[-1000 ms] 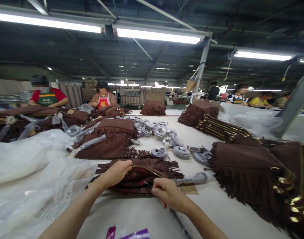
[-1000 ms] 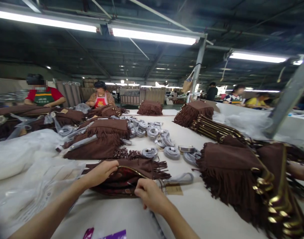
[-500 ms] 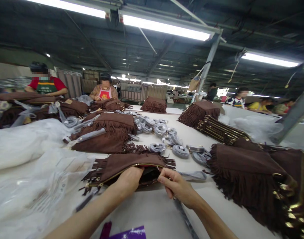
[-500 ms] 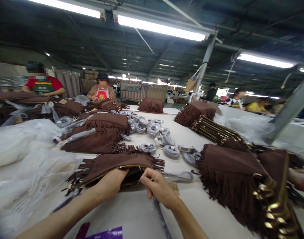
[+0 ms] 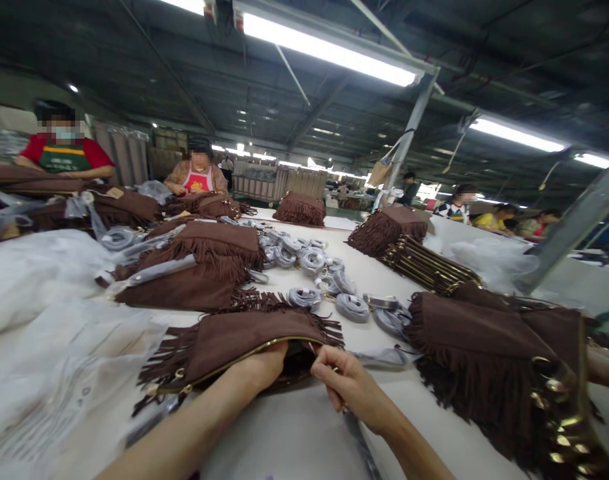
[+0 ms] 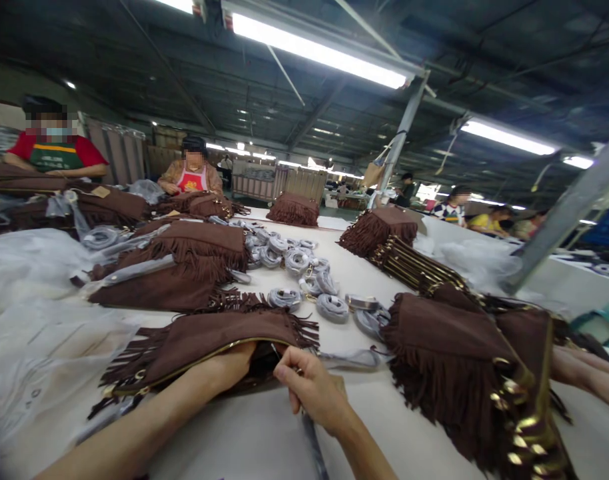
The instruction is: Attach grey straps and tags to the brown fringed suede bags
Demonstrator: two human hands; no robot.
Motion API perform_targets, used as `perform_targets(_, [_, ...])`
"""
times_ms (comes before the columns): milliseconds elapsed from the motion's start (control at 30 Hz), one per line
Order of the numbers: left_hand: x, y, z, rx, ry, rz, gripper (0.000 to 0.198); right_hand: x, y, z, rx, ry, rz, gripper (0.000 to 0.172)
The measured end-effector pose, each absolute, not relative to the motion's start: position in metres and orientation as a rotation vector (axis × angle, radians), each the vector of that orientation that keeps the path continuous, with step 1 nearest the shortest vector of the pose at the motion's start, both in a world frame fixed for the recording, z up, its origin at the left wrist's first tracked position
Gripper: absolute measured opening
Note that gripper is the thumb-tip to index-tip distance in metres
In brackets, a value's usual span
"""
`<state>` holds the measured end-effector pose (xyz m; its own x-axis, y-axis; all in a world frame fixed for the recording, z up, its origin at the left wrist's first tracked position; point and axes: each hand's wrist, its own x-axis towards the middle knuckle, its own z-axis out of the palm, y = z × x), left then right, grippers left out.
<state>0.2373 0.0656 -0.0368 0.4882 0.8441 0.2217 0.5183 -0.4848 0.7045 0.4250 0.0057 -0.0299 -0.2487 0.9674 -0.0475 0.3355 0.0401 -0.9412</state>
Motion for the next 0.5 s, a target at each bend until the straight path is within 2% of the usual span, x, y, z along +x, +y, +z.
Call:
perform_targets(167, [0.236,0.063,-0.042,2.538,1.075,0.606,0.035,0.424,0.004,-0.026,-1.512,-1.699,1.144,0.025])
perform_targets(267, [0.236,0.065,-0.052,2.571,1.149,0.686,0.038,0.418,0.005,-0.024,-1.616,-1.732,1.120,0.015])
perform_targets(500, [0.242,0.084,-0.069,2.491,1.193,0.820,0.048,0.419,0.008,-0.021,-1.658,-1.742,1.131,0.012])
